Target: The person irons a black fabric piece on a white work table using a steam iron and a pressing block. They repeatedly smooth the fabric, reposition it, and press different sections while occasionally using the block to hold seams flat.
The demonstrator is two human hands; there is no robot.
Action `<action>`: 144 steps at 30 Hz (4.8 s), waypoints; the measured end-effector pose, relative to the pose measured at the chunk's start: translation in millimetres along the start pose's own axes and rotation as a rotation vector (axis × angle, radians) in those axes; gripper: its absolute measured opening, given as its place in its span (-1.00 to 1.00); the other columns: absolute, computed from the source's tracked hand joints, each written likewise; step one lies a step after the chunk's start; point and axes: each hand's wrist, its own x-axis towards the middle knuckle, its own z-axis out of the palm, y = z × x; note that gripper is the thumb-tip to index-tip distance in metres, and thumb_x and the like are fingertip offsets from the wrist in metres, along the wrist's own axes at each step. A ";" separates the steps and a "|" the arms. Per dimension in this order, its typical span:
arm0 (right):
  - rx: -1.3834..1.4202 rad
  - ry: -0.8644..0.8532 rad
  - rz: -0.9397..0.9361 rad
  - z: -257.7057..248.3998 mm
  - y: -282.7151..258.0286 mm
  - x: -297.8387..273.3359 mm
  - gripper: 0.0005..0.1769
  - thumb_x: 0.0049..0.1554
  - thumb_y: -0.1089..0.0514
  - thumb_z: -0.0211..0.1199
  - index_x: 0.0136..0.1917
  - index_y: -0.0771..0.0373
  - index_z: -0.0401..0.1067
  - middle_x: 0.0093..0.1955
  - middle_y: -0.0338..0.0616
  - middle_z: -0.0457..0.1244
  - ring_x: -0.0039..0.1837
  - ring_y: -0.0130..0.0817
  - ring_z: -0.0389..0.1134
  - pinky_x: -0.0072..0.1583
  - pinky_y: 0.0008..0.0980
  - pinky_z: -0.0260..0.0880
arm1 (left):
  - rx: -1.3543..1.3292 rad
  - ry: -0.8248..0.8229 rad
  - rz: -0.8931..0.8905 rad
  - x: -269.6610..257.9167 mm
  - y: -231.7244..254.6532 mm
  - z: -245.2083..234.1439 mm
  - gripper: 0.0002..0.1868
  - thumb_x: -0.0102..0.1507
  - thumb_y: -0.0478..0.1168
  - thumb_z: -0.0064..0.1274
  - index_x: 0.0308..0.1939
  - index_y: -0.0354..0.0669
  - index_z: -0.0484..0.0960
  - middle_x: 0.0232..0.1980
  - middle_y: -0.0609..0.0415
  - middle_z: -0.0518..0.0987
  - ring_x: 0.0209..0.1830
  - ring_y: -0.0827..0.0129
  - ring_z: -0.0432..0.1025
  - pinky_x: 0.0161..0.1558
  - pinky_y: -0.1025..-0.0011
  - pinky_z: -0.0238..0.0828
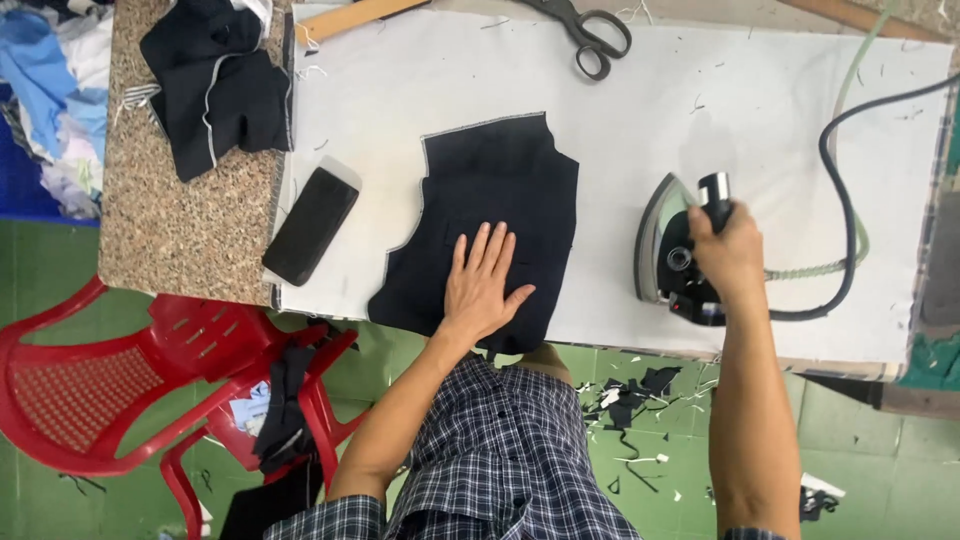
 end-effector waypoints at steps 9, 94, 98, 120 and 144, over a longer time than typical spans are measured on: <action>0.061 -0.281 0.037 -3.4 0.1 -61.1 -0.35 0.32 -0.23 0.17 0.34 0.40 0.37 -0.10 0.25 0.40 -0.07 0.16 0.47 -0.04 0.03 0.40 | 0.098 0.013 -0.107 -50.2 -27.5 -32.1 -0.20 0.33 0.30 -0.11 0.48 -0.15 0.33 0.56 -0.17 0.23 0.58 -0.01 0.08 0.51 -0.14 -0.21; -0.638 -0.214 -1.256 102.5 -262.1 28.3 -0.39 0.29 -0.41 0.26 0.01 0.18 0.25 -0.55 -0.29 0.20 -0.53 -0.24 0.32 -0.52 -0.25 0.32 | 0.116 0.187 -0.612 -69.0 48.8 -44.2 -0.43 0.20 0.05 0.35 0.27 0.14 0.57 0.18 -0.19 0.40 0.12 -0.03 0.37 0.14 0.06 0.37; -0.614 -0.205 -1.248 99.6 -254.8 27.9 -0.40 0.27 -0.39 0.30 -0.01 0.17 0.24 -0.55 -0.28 0.20 -0.53 -0.22 0.32 -0.52 -0.25 0.31 | 0.118 0.204 -0.603 -72.0 47.9 -40.7 -0.40 0.19 0.03 0.37 0.29 0.14 0.56 0.18 -0.21 0.40 0.12 -0.04 0.36 0.13 0.04 0.36; -0.461 -0.345 -1.169 33.4 -225.8 26.4 -0.65 0.28 -0.11 0.20 -0.03 0.23 0.37 -0.46 -0.01 0.30 -0.32 -0.01 0.49 -0.22 -0.05 0.55 | 0.129 0.357 -0.508 -66.7 43.0 -42.1 -0.34 0.04 -0.05 0.43 0.23 0.03 0.68 0.04 -0.17 0.46 0.00 0.01 0.39 -0.05 0.22 0.30; -0.408 -0.256 0.019 -108.0 109.1 -0.4 -0.45 0.23 -0.32 0.13 0.23 0.14 0.33 -0.09 0.04 0.48 0.04 -0.01 0.54 0.08 -0.09 0.53 | -0.043 -0.304 0.263 217.2 86.1 121.6 -0.37 0.13 0.01 0.30 0.30 0.19 0.59 0.07 -0.12 0.46 0.16 0.04 0.32 0.24 0.13 0.22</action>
